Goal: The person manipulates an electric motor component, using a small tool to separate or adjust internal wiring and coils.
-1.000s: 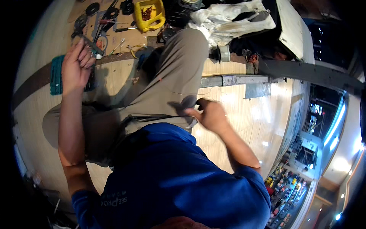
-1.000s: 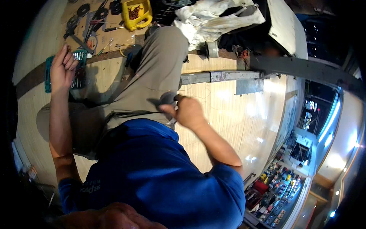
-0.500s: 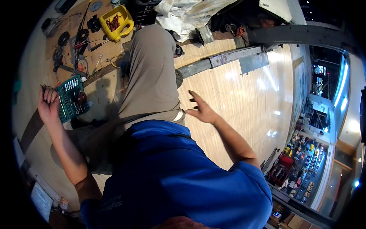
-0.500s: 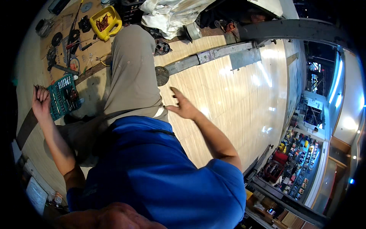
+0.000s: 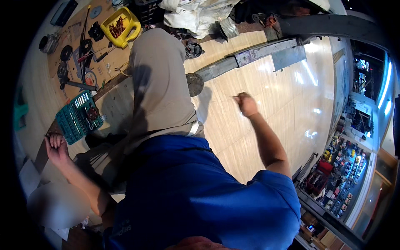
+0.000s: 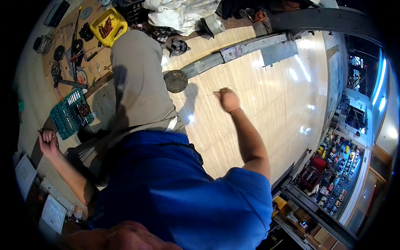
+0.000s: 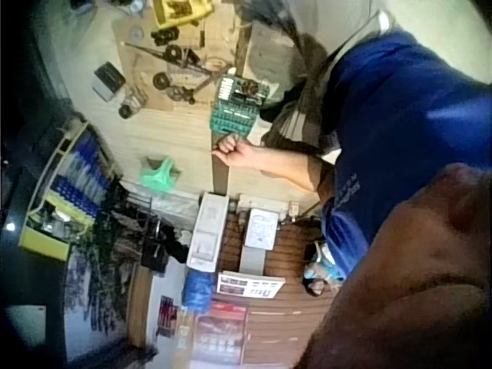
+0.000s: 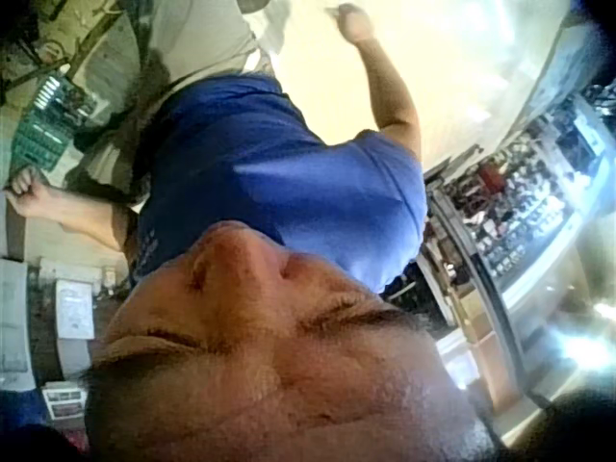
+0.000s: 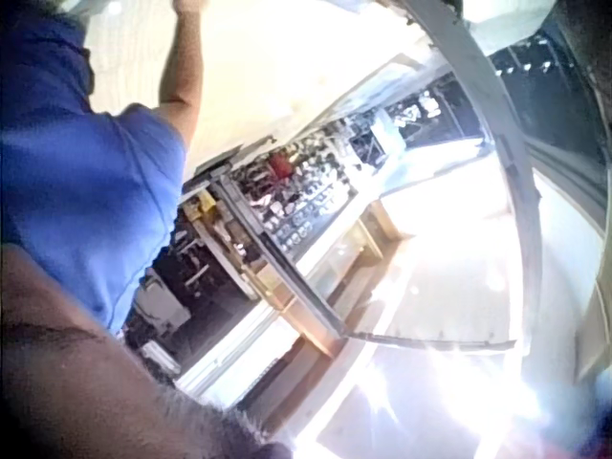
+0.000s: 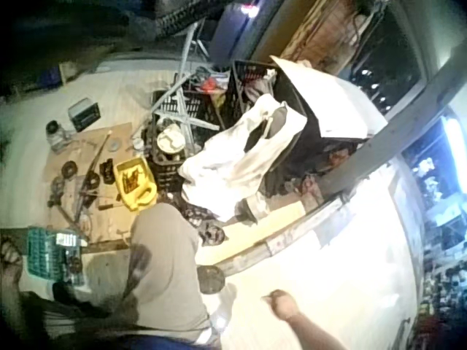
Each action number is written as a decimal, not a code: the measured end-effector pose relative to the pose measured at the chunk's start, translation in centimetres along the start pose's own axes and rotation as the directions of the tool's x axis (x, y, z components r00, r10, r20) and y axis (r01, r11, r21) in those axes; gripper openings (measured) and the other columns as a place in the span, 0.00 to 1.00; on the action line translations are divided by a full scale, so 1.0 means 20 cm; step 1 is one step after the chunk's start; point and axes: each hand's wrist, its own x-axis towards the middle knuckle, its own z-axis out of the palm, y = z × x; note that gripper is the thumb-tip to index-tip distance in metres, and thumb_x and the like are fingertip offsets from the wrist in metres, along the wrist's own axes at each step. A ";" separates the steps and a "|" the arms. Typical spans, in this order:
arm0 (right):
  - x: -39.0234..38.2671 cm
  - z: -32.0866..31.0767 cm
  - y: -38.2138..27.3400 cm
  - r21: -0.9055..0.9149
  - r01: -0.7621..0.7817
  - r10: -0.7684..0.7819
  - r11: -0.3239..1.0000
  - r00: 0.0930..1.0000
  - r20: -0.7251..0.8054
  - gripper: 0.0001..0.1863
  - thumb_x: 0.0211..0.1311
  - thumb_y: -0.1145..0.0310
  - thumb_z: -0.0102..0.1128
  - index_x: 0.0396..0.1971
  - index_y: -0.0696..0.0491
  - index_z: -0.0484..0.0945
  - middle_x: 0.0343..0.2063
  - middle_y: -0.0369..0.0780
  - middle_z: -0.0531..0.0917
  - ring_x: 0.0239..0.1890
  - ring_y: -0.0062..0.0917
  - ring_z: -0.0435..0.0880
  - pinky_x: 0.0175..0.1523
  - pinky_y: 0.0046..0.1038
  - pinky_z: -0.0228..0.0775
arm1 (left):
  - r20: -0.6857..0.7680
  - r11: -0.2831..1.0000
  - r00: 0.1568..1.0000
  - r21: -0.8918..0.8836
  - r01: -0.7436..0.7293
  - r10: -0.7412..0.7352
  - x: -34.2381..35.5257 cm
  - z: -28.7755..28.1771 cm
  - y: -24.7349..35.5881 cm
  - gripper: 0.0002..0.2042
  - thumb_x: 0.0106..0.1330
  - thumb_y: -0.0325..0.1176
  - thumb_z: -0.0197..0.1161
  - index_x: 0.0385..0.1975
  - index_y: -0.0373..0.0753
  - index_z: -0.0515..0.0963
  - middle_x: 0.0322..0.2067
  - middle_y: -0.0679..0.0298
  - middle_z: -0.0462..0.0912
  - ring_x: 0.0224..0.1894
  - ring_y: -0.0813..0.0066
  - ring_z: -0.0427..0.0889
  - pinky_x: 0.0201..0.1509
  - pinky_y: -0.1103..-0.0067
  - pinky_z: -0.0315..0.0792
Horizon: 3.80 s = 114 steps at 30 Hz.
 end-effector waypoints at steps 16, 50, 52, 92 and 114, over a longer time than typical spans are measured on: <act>-0.51 0.03 0.41 0.173 -0.564 0.373 0.807 0.715 0.591 0.41 0.42 0.83 0.57 0.63 0.58 0.55 0.47 0.51 0.76 0.32 0.33 0.82 0.30 0.30 0.79 | 0.008 0.949 0.949 -0.011 0.316 -0.316 -0.18 0.46 -1.00 0.09 0.71 0.36 0.48 0.34 0.38 0.72 0.15 0.76 0.55 0.15 0.87 0.52 0.19 0.86 0.48; 0.49 -0.20 -1.72 0.831 -0.543 -0.438 0.120 0.722 0.535 0.11 0.64 0.64 0.55 0.37 0.57 0.78 0.18 0.35 0.76 0.20 0.19 0.72 0.27 0.18 0.64 | 0.178 0.979 0.963 0.083 0.188 -0.200 -0.36 0.50 -0.90 0.11 0.69 0.42 0.51 0.36 0.40 0.71 0.17 0.72 0.62 0.17 0.83 0.58 0.22 0.84 0.55; 0.50 -0.20 -1.74 0.805 -0.593 -0.350 0.002 0.754 0.557 0.08 0.64 0.66 0.56 0.35 0.55 0.78 0.13 0.32 0.71 0.15 0.16 0.66 0.22 0.18 0.56 | 0.152 0.983 0.972 0.065 0.170 -0.178 -0.38 0.51 -0.90 0.11 0.70 0.41 0.50 0.37 0.39 0.71 0.18 0.70 0.66 0.19 0.78 0.65 0.25 0.80 0.62; 0.37 -0.29 -2.00 0.111 0.951 -0.917 0.288 0.307 -0.256 0.17 0.44 0.74 0.57 0.39 0.51 0.79 0.36 0.37 0.78 0.37 0.30 0.78 0.39 0.29 0.72 | 0.091 0.956 0.952 0.066 0.287 -0.292 -0.35 0.62 -1.08 0.11 0.67 0.34 0.55 0.43 0.33 0.73 0.34 0.55 0.81 0.40 0.63 0.82 0.47 0.71 0.75; 0.29 -0.19 -2.05 0.810 0.124 -0.608 0.573 0.727 0.318 0.16 0.55 0.60 0.64 0.28 0.61 0.75 0.17 0.47 0.76 0.21 0.32 0.77 0.30 0.31 0.67 | 0.032 0.931 0.985 0.325 -0.168 0.167 -0.29 0.74 -1.09 0.10 0.72 0.38 0.47 0.34 0.38 0.68 0.20 0.66 0.68 0.20 0.79 0.66 0.29 0.78 0.66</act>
